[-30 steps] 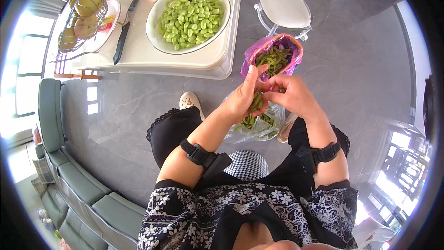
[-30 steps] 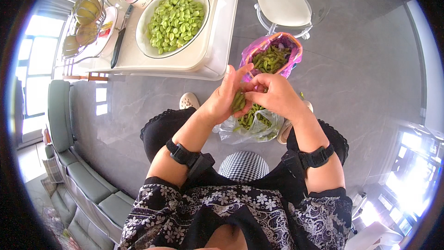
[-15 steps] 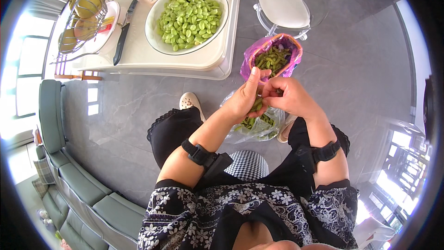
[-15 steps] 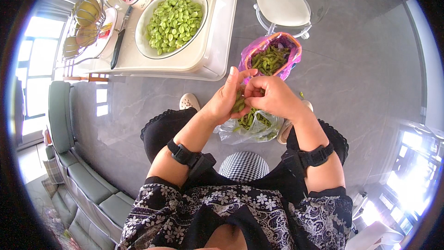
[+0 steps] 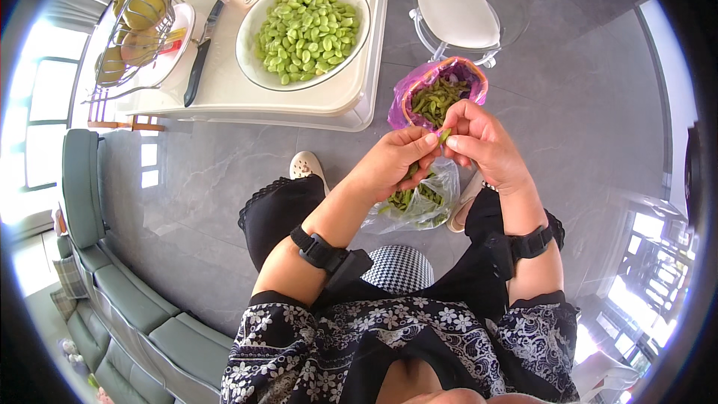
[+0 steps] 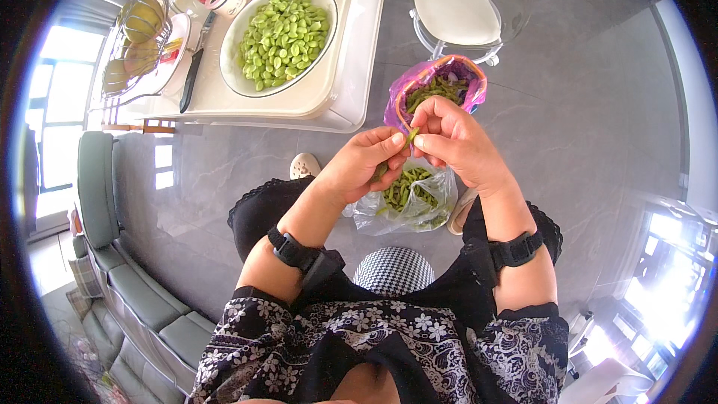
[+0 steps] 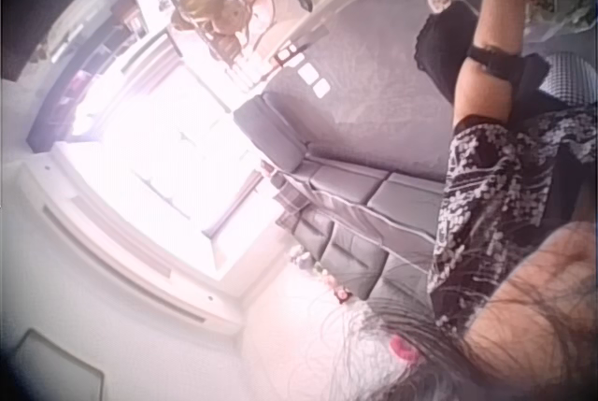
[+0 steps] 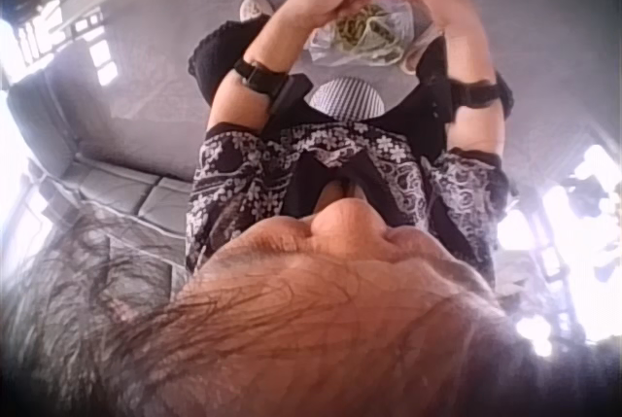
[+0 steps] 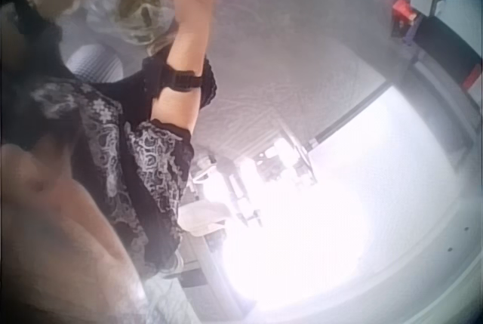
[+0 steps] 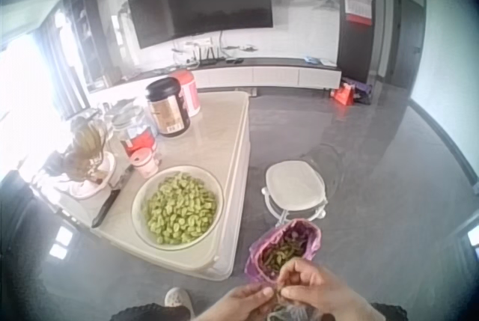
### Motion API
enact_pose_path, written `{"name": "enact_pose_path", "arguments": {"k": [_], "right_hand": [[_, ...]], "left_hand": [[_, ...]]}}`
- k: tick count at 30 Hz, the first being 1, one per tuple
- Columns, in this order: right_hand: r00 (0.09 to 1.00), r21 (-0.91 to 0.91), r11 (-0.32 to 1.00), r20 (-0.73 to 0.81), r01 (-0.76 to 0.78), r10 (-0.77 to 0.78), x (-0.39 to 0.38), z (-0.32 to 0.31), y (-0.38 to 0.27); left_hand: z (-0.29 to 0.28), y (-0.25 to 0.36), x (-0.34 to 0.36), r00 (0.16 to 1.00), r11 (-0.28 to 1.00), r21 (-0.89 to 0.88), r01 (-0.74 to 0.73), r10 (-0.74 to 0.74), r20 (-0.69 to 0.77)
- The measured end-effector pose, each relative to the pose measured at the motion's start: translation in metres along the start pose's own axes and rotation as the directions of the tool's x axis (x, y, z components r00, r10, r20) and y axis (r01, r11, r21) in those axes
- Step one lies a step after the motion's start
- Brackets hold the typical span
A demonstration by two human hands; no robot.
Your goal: The person is shelling green beans, removing the beans from the pods and placing them into a plastic bag.
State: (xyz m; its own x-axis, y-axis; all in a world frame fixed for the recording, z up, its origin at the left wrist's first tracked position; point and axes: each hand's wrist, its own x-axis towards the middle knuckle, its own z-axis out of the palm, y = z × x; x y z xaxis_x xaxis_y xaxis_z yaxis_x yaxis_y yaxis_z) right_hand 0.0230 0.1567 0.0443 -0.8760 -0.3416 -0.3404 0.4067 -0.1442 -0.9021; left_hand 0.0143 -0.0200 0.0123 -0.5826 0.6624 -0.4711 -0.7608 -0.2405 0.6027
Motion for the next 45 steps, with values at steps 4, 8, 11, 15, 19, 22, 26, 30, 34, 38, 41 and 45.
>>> {"name": "enact_pose_path", "arguments": {"k": [4,8,11,15,19,22,26,30,34,38,41,45], "right_hand": [[0.997,0.065,0.995,-0.049,0.070,-0.067,0.001,0.003,0.002],[0.993,0.101,0.991,-0.085,0.090,-0.081,0.002,0.007,0.005],[0.989,0.157,0.983,-0.124,0.096,-0.077,0.002,0.010,0.007],[0.982,0.183,0.977,-0.169,0.113,-0.082,0.003,0.012,0.010],[0.964,0.213,0.958,-0.223,0.194,-0.146,0.006,0.021,0.014],[0.959,0.178,0.962,-0.230,0.209,-0.166,0.006,0.019,0.016],[0.964,0.266,0.963,-0.265,0.038,0.035,0.006,0.010,0.013],[0.962,0.247,0.969,-0.262,-0.010,0.077,0.006,0.010,0.015],[0.974,0.241,0.970,-0.207,-0.039,0.090,0.006,0.016,0.015],[0.986,0.262,0.964,-0.145,-0.043,0.083,0.005,0.015,0.014],[0.991,0.345,0.933,-0.049,-0.099,0.123,0.004,0.013,0.013],[0.987,0.240,0.958,0.039,-0.159,0.154,0.007,0.005,0.017]], "left_hand": [[0.001,-0.001,0.001,0.999,0.999,0.005,-0.044,0.044,0.016],[0.004,-0.003,0.001,0.997,0.997,-0.005,-0.075,0.075,-0.022],[0.006,-0.007,0.001,0.997,0.994,-0.072,-0.078,0.077,-0.017],[0.005,-0.012,0.004,0.998,0.979,-0.195,-0.056,0.061,0.016],[0.002,-0.018,0.006,0.993,0.962,-0.272,-0.029,0.058,0.100],[0.011,-0.013,0.004,0.998,0.940,-0.341,0.020,0.003,0.067],[0.014,-0.008,0.002,0.965,0.955,0.202,-0.216,0.240,-0.103],[0.015,-0.008,0.000,0.902,0.751,0.600,-0.276,0.418,-0.108],[0.009,-0.011,0.002,0.893,0.808,0.533,-0.252,0.407,-0.194],[0.004,-0.004,0.001,0.928,0.871,0.451,-0.197,0.313,-0.201],[0.000,-0.005,0.000,0.918,0.822,0.514,-0.246,0.368,-0.148],[0.002,-0.006,0.000,0.933,0.866,0.432,-0.252,0.336,-0.129]]}}
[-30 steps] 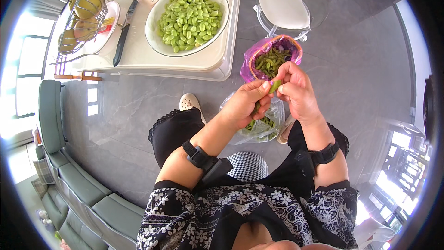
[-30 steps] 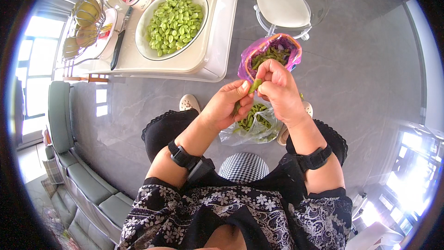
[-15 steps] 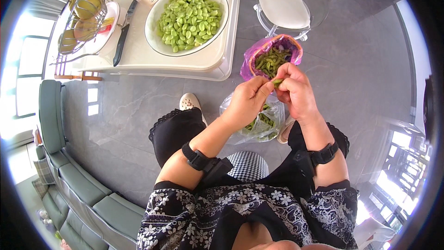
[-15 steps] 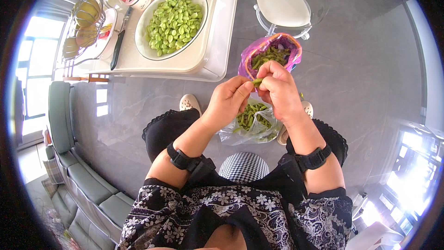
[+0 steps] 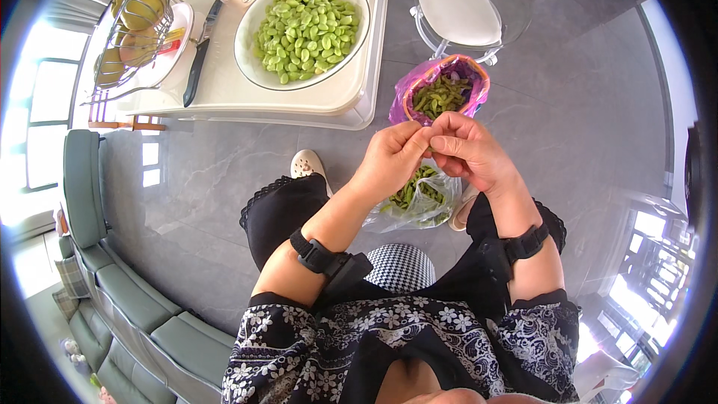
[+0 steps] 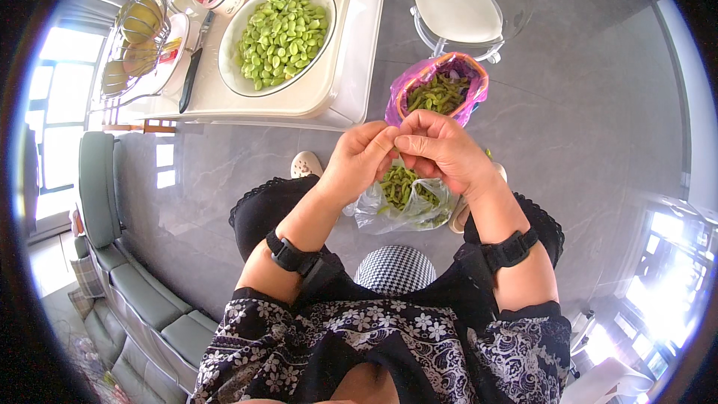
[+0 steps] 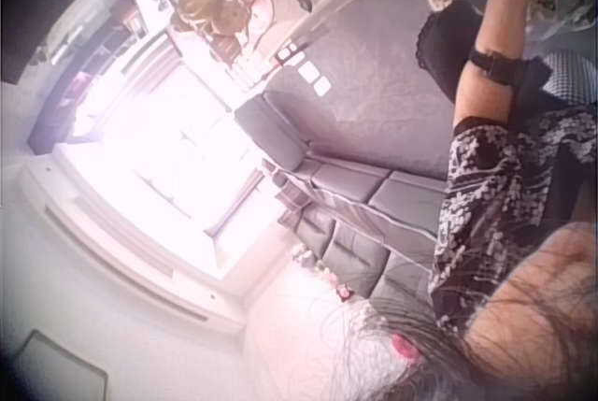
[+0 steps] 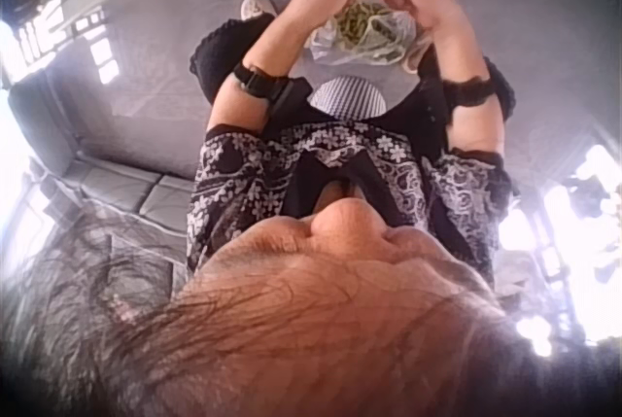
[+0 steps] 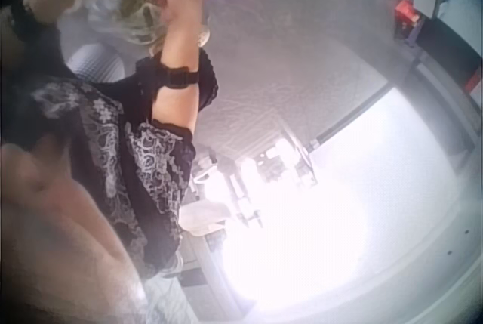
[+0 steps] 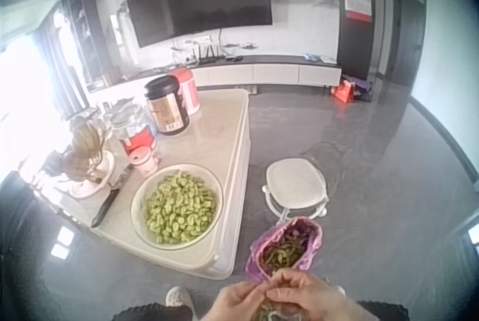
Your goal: The person is shelling green beans, removing the beans from the pods and placing them into a plastic bag.
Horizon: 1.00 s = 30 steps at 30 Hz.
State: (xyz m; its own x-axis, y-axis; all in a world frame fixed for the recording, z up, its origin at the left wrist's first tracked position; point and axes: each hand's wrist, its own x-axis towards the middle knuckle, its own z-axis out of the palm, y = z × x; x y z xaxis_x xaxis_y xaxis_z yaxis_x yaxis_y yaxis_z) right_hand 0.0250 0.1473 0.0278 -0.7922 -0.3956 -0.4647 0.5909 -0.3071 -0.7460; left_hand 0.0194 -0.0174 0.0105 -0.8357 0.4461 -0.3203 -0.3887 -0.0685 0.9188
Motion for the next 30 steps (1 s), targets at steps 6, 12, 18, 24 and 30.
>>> {"name": "enact_pose_path", "arguments": {"k": [6,12,18,24,30], "right_hand": [[0.995,-0.113,0.990,-0.063,-0.080,0.073,0.004,-0.005,-0.003],[0.992,-0.051,0.995,-0.105,-0.081,0.075,0.002,-0.010,-0.005],[0.956,-0.132,0.991,-0.292,-0.017,-0.023,0.009,-0.018,-0.004],[0.935,-0.410,0.912,-0.316,0.017,-0.160,0.008,-0.010,-0.007],[0.965,-0.622,0.768,-0.079,0.150,-0.252,0.004,0.005,0.007]], "left_hand": [[0.005,-0.002,0.001,0.984,0.940,0.322,-0.108,0.146,-0.097],[-0.001,-0.007,0.008,0.982,0.913,0.406,-0.043,0.112,-0.149],[-0.002,-0.004,0.009,0.979,0.958,-0.202,0.204,-0.203,0.027],[-0.001,-0.002,0.008,0.972,0.941,-0.244,0.234,-0.224,0.069],[0.007,-0.008,0.008,0.972,0.932,-0.289,0.217,-0.178,0.155]]}}
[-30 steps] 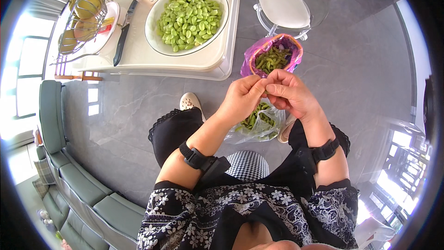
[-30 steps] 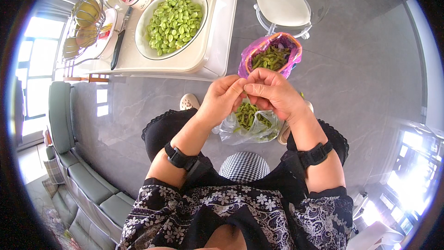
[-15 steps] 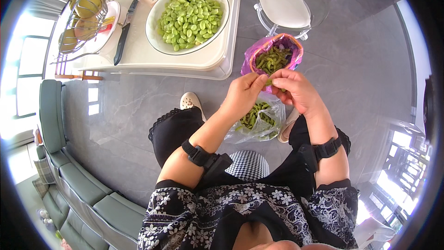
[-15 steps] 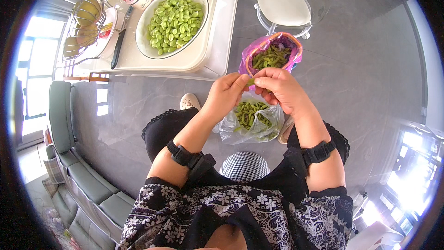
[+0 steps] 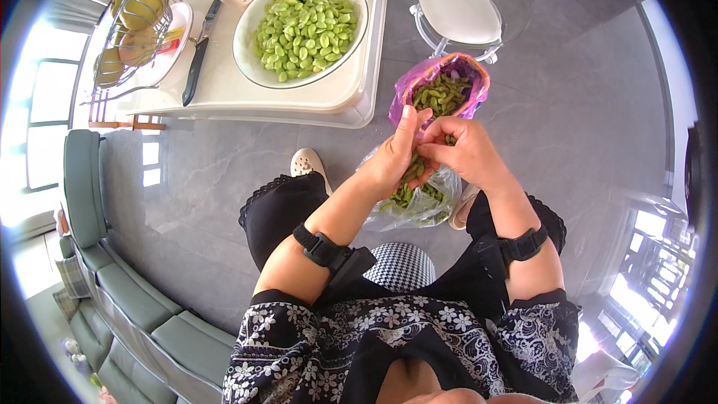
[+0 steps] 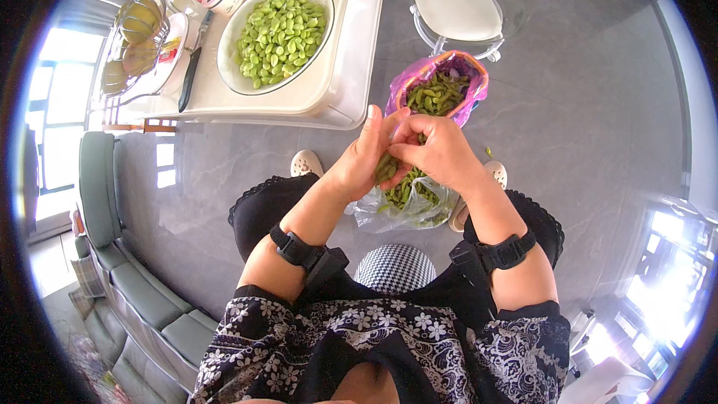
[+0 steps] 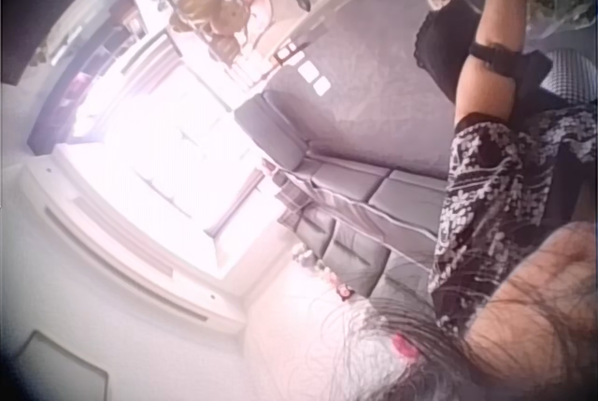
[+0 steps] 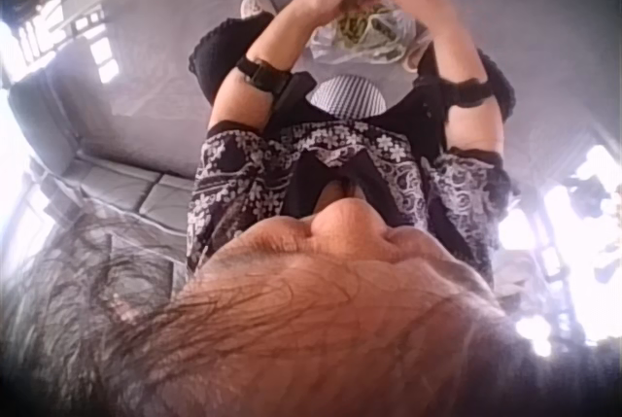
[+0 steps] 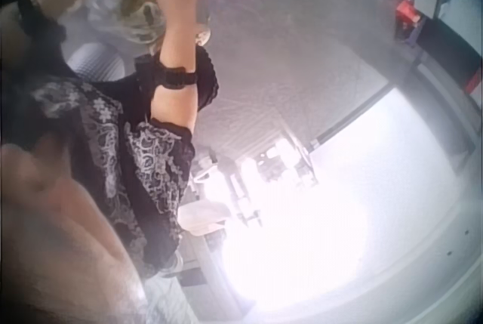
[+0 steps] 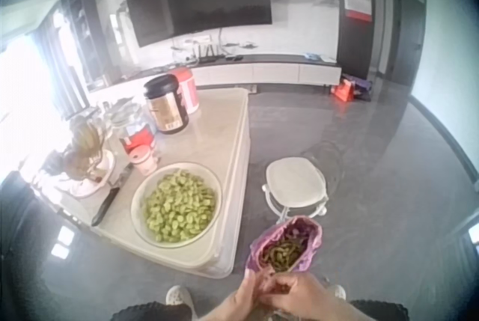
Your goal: The person is shelling green beans, removing the beans from the pods and placing them into a plastic bag.
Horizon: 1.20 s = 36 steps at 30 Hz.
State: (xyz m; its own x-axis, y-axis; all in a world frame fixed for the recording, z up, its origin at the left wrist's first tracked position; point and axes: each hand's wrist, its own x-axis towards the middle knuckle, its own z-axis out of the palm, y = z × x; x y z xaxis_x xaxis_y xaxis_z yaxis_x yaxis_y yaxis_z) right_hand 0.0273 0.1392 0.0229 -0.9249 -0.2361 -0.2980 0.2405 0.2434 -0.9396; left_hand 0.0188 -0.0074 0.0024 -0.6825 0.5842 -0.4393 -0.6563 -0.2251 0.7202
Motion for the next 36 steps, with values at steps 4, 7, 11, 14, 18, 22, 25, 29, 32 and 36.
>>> {"name": "enact_pose_path", "arguments": {"k": [4,7,11,14,18,22,25,29,32,36], "right_hand": [[0.996,0.228,0.972,-0.057,-0.057,0.071,0.001,-0.016,-0.005],[0.976,0.327,0.926,-0.045,-0.187,0.213,-0.002,-0.022,-0.014],[0.991,0.457,0.881,0.011,-0.121,0.131,-0.004,-0.013,-0.017],[0.999,0.429,0.903,-0.006,-0.032,0.038,-0.003,-0.015,-0.008],[0.999,0.438,0.899,-0.041,0.004,0.015,-0.004,-0.012,-0.011],[0.998,0.444,0.895,-0.054,0.036,-0.014,-0.004,-0.009,-0.015],[0.997,0.482,0.875,-0.074,0.049,-0.015,-0.003,-0.006,-0.012],[0.999,0.679,0.734,-0.019,-0.010,0.031,-0.003,-0.006,-0.004],[0.999,0.681,0.732,-0.035,0.029,-0.007,-0.003,-0.005,-0.006],[0.998,0.618,0.784,-0.060,0.059,-0.028,-0.004,-0.005,-0.010]], "left_hand": [[-0.006,0.008,-0.001,0.998,0.998,0.023,0.058,-0.058,0.007],[-0.005,0.010,-0.002,0.998,0.973,0.228,0.034,-0.020,-0.065],[0.000,0.011,-0.004,0.998,0.982,0.186,0.023,-0.011,-0.066],[0.003,0.011,-0.004,0.996,0.996,0.088,0.006,0.002,-0.085],[0.001,0.009,-0.005,0.999,0.997,0.074,0.015,-0.011,-0.048],[0.003,0.003,-0.005,0.997,0.999,0.003,-0.044,0.045,-0.058],[0.005,0.002,-0.005,0.994,0.995,0.031,-0.093,0.094,-0.053],[0.006,0.002,-0.006,0.999,0.994,-0.100,-0.035,0.036,0.005],[0.007,0.004,-0.006,0.998,0.990,-0.129,-0.052,0.056,0.026],[0.009,0.004,-0.006,0.997,0.985,-0.152,-0.079,0.079,-0.007]]}}
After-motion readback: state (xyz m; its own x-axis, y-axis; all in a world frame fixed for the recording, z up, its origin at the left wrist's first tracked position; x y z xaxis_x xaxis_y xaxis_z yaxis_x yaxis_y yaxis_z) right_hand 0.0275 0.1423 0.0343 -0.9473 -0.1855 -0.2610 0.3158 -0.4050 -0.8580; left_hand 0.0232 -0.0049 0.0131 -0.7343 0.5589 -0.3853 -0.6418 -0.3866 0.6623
